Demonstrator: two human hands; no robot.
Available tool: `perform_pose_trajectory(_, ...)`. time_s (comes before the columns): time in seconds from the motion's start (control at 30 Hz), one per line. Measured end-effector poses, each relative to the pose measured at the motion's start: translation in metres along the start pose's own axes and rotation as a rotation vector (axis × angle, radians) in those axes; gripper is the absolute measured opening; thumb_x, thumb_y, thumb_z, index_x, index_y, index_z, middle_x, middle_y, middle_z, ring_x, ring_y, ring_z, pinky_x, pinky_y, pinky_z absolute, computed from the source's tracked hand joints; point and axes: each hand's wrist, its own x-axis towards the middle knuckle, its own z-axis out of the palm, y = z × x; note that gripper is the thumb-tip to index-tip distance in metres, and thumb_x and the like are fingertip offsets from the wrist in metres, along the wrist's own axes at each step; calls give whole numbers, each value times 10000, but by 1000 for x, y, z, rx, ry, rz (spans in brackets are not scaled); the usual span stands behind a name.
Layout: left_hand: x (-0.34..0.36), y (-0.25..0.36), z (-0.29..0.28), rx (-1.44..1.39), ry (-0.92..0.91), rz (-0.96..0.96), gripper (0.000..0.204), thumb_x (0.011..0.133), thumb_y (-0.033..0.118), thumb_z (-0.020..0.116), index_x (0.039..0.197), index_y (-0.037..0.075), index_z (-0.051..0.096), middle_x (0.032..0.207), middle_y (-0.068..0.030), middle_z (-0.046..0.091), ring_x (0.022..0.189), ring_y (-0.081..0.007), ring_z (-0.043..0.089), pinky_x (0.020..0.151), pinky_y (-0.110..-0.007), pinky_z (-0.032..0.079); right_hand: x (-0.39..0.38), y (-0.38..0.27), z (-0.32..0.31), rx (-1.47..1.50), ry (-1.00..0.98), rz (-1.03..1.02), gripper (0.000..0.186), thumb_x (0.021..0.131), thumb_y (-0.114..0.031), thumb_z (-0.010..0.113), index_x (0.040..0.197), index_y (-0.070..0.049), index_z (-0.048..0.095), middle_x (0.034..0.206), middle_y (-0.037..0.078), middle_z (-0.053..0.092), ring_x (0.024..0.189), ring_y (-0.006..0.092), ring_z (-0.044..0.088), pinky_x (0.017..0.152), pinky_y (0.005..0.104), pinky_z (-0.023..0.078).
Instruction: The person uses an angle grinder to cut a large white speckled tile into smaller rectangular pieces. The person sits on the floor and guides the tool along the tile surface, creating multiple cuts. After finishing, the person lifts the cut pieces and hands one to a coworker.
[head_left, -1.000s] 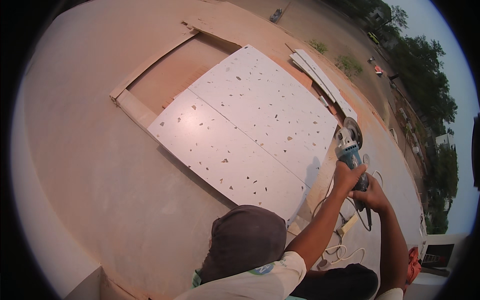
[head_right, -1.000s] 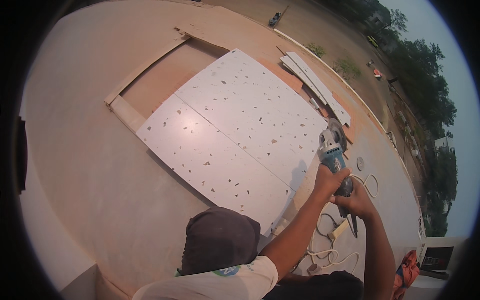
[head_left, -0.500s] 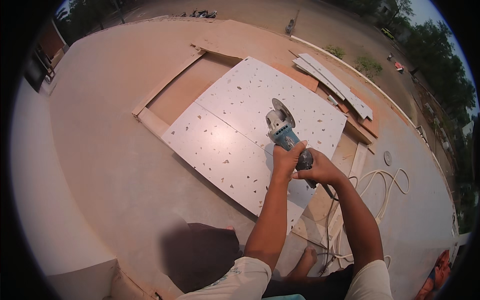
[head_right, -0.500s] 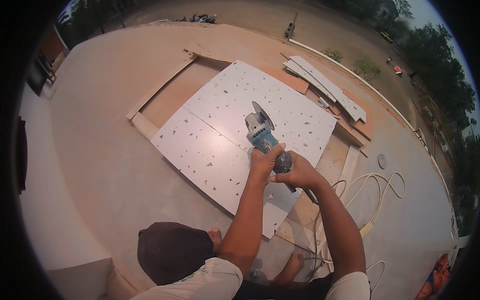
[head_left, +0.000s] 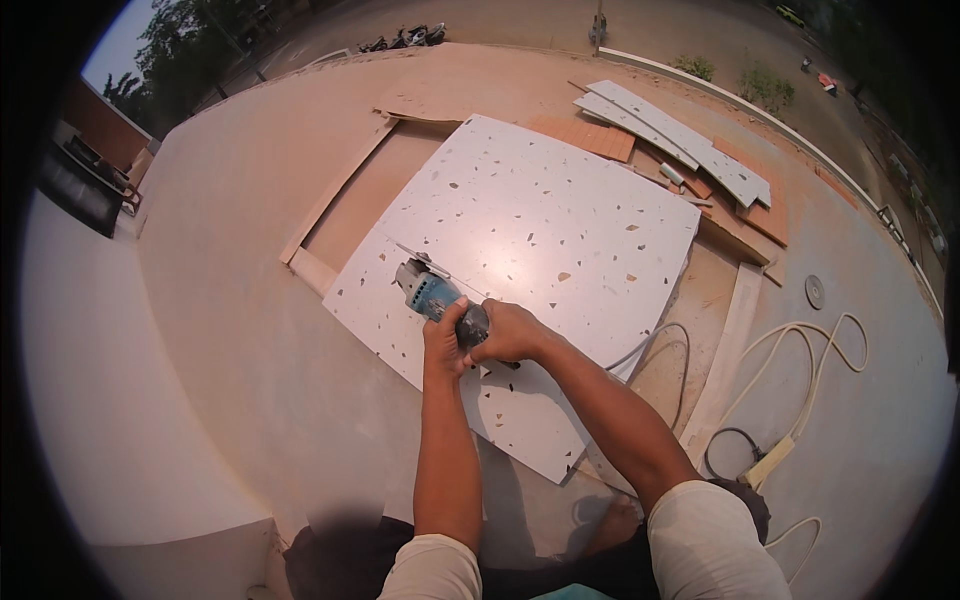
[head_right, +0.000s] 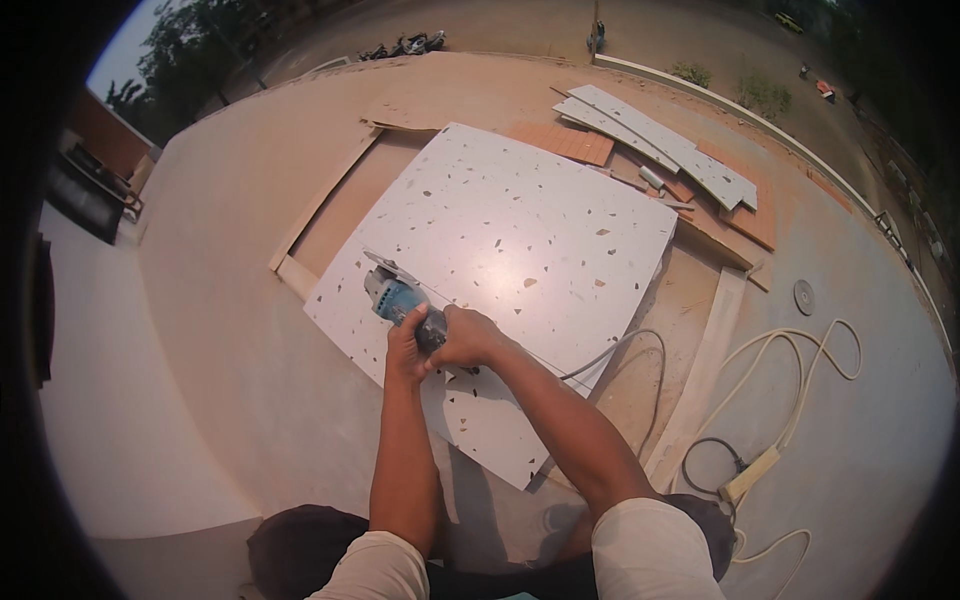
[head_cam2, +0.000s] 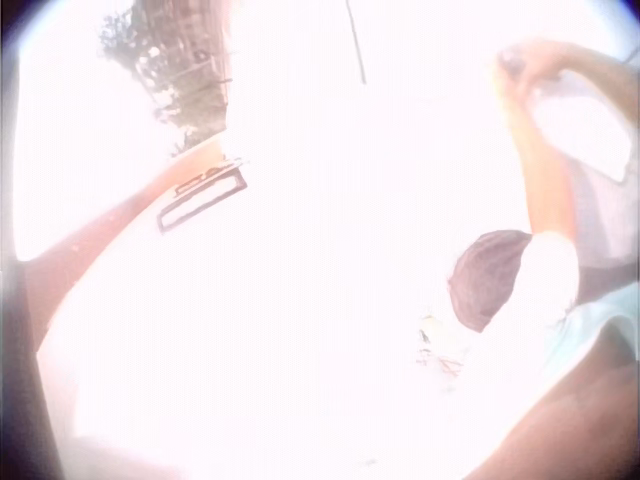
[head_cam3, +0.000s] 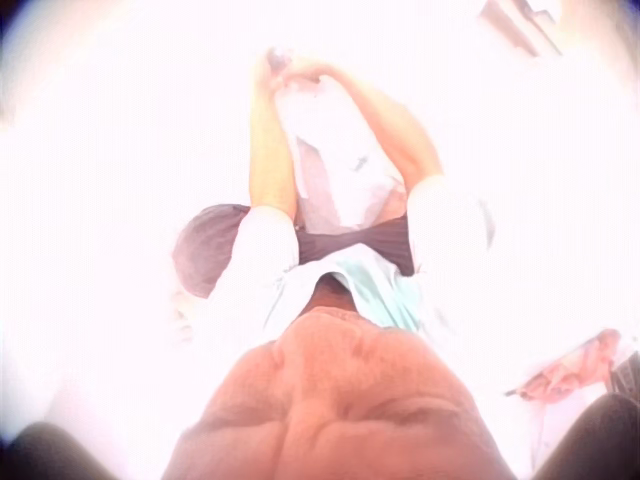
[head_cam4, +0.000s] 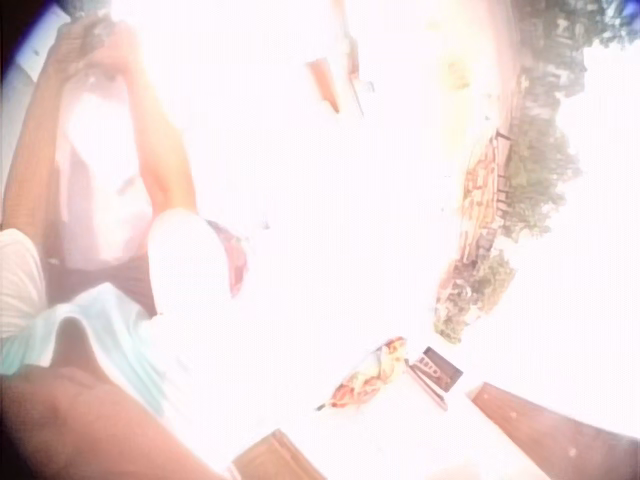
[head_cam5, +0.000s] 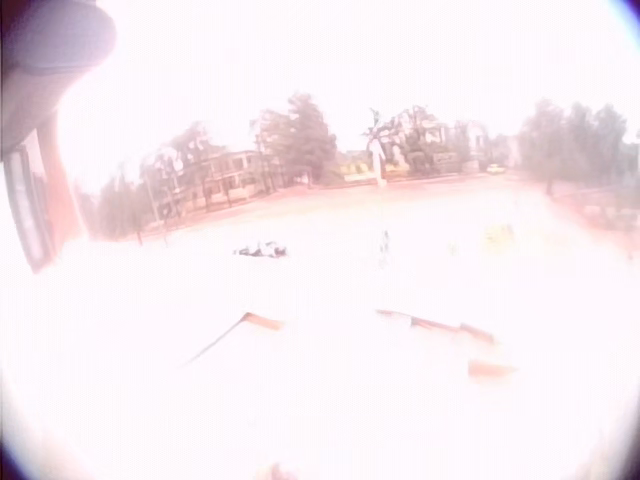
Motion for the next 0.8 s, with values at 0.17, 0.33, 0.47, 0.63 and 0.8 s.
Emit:
perform_pose_trajectory(0.17,14,-5,-6,30,11,8,251,873,212,695,998,14,605,875,-84,662,743,-201,674,687,-343,577,8,7,-3,34,-30,5,800,542,-409,866,1102,84,577,1035,257,665,968,359,668,843,394,525)
perform_pose_trajectory(0.33,22,-7,-5,54,30,36,255,873,225,698,1001,24,608,871,-78,660,742,-193,673,687,-335,576,16,8,-8,45,-53,19,810,539,-405,866,1111,92,579,1038,265,667,974,365,668,848,400,528)
perform_pose_trajectory(0.47,24,-5,-4,85,53,31,264,871,235,703,1005,27,609,878,-77,665,744,-190,676,683,-330,576,24,13,-4,50,-28,1,775,541,-402,865,1071,92,591,978,256,671,914,356,672,809,376,523)
perform_pose_trajectory(0.63,25,-5,-8,80,52,19,280,866,243,714,1011,27,611,892,-80,677,748,-191,685,674,-325,578,25,11,-2,53,-43,11,771,545,-406,862,1070,90,594,982,258,673,922,356,673,813,382,523)
perform_pose_trajectory(0.8,26,-2,-12,57,33,-2,283,868,248,717,1008,26,613,886,-84,679,745,-194,686,670,-327,582,26,9,-2,40,-36,12,762,548,-415,861,1059,86,600,983,256,677,927,353,674,816,384,523)
